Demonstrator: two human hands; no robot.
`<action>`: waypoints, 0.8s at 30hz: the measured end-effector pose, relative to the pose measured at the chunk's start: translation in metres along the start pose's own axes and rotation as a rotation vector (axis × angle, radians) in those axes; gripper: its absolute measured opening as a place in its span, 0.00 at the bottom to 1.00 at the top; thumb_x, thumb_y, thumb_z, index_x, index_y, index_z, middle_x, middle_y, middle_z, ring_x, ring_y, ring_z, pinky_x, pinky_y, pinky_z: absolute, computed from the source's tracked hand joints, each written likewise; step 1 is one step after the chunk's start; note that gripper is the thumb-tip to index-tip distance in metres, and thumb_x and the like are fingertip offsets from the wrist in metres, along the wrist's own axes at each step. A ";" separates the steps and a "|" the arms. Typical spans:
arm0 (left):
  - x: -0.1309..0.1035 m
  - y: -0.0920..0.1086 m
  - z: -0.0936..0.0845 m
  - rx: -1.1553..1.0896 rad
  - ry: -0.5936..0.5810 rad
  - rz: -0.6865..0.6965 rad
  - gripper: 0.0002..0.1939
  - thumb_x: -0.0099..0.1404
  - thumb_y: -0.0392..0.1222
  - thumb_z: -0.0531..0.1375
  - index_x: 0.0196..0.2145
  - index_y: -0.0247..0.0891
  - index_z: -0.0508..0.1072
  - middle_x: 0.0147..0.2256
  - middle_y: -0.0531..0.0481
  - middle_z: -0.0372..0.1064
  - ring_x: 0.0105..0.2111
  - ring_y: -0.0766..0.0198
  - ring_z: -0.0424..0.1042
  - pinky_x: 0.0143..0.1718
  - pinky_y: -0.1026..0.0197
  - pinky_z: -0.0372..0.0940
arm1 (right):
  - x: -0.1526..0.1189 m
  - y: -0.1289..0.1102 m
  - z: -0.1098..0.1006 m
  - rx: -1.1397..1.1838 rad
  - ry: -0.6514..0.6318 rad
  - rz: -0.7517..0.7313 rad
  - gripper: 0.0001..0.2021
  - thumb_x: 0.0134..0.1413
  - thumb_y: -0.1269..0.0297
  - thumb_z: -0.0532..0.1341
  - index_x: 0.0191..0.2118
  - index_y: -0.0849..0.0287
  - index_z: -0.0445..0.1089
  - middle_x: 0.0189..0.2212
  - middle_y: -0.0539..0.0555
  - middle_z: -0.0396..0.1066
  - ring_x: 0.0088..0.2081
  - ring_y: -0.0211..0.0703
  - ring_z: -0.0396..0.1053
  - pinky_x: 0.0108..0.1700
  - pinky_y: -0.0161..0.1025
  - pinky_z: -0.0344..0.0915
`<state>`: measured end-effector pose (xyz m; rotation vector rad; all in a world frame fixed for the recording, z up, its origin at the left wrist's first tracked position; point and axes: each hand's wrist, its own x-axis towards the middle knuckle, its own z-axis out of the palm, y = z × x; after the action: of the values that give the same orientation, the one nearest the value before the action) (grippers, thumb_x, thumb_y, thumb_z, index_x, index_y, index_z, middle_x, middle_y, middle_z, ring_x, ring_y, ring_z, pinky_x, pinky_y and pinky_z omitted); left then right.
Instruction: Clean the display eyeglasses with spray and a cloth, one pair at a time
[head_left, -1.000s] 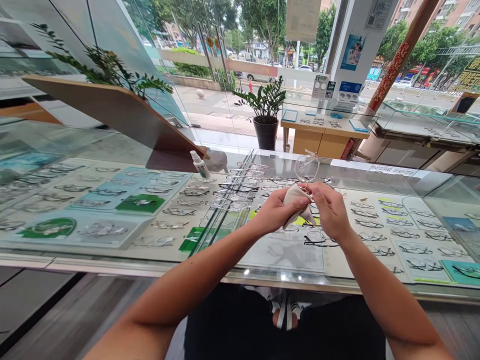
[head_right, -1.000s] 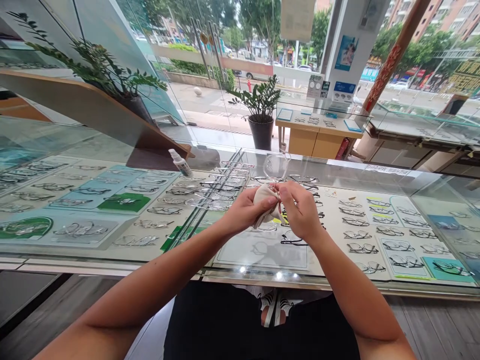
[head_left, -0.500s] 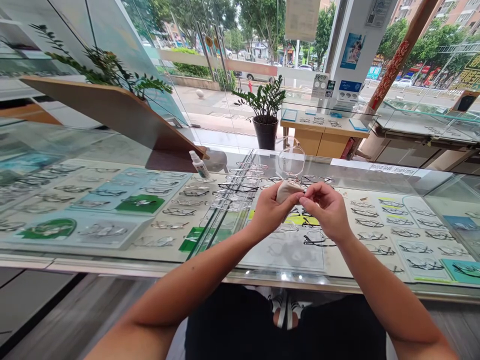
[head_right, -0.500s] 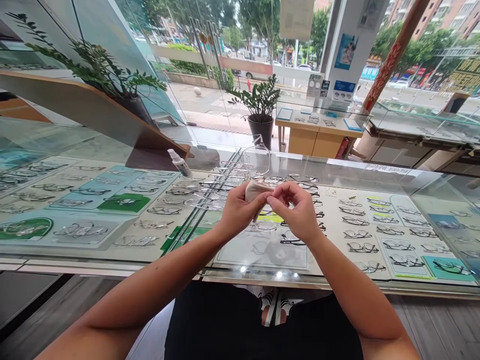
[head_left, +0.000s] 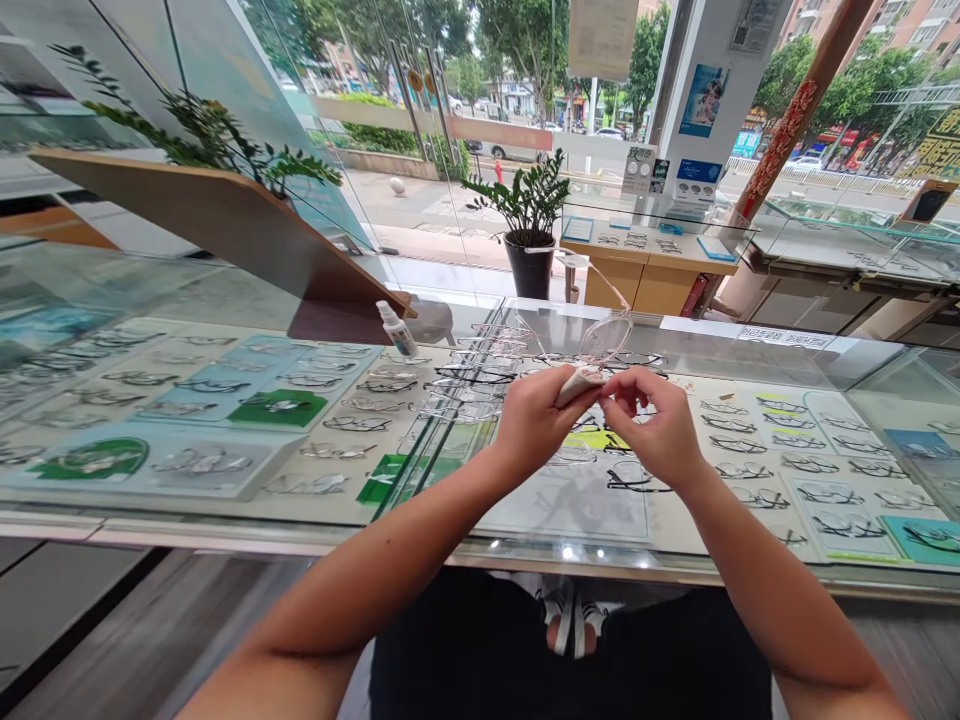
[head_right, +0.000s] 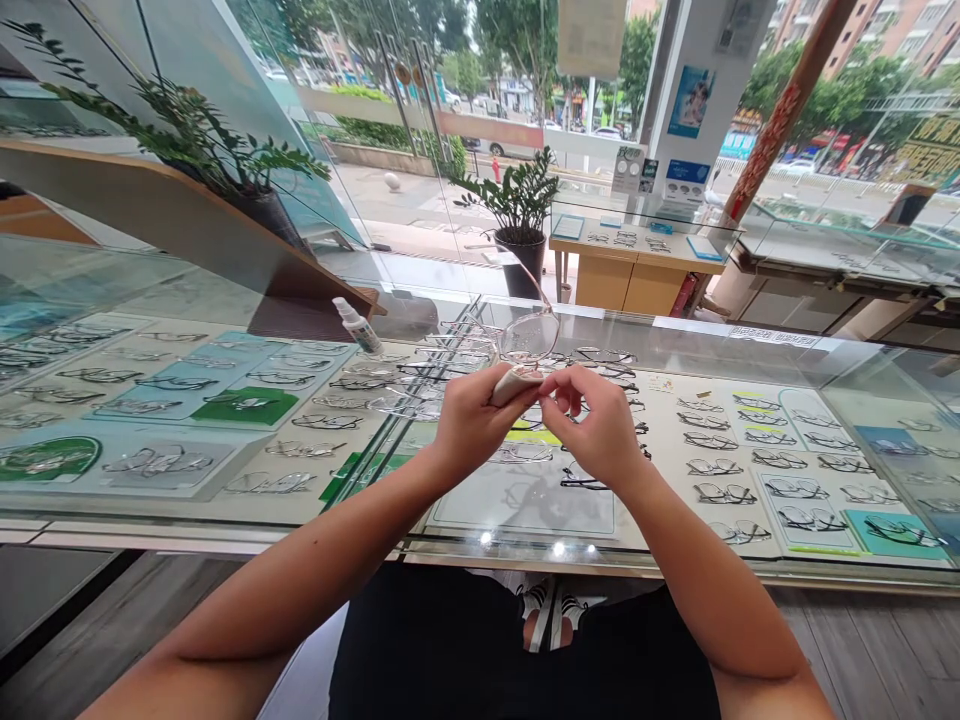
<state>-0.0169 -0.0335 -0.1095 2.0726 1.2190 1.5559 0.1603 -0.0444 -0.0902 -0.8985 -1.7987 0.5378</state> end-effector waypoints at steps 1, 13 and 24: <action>0.000 -0.001 0.000 0.016 0.006 0.014 0.18 0.69 0.55 0.65 0.30 0.37 0.79 0.23 0.52 0.71 0.24 0.68 0.62 0.28 0.64 0.56 | 0.000 0.000 0.000 -0.013 0.004 -0.002 0.03 0.57 0.70 0.63 0.35 0.55 0.72 0.24 0.45 0.66 0.26 0.36 0.61 0.33 0.38 0.61; -0.002 -0.007 0.000 0.142 0.025 0.132 0.20 0.72 0.55 0.62 0.28 0.37 0.76 0.24 0.50 0.71 0.25 0.66 0.64 0.29 0.63 0.56 | 0.000 0.001 -0.005 -0.129 -0.013 -0.050 0.01 0.58 0.67 0.64 0.36 0.54 0.72 0.25 0.46 0.68 0.26 0.37 0.62 0.32 0.39 0.61; -0.002 -0.007 0.002 0.179 0.031 0.164 0.22 0.73 0.56 0.60 0.28 0.38 0.75 0.23 0.50 0.71 0.25 0.66 0.64 0.30 0.63 0.56 | 0.000 0.002 -0.006 -0.126 -0.035 -0.001 0.02 0.58 0.65 0.65 0.35 0.54 0.72 0.24 0.46 0.68 0.26 0.38 0.62 0.34 0.40 0.61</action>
<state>-0.0187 -0.0305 -0.1161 2.3222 1.2691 1.6073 0.1666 -0.0432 -0.0889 -0.9789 -1.8817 0.4453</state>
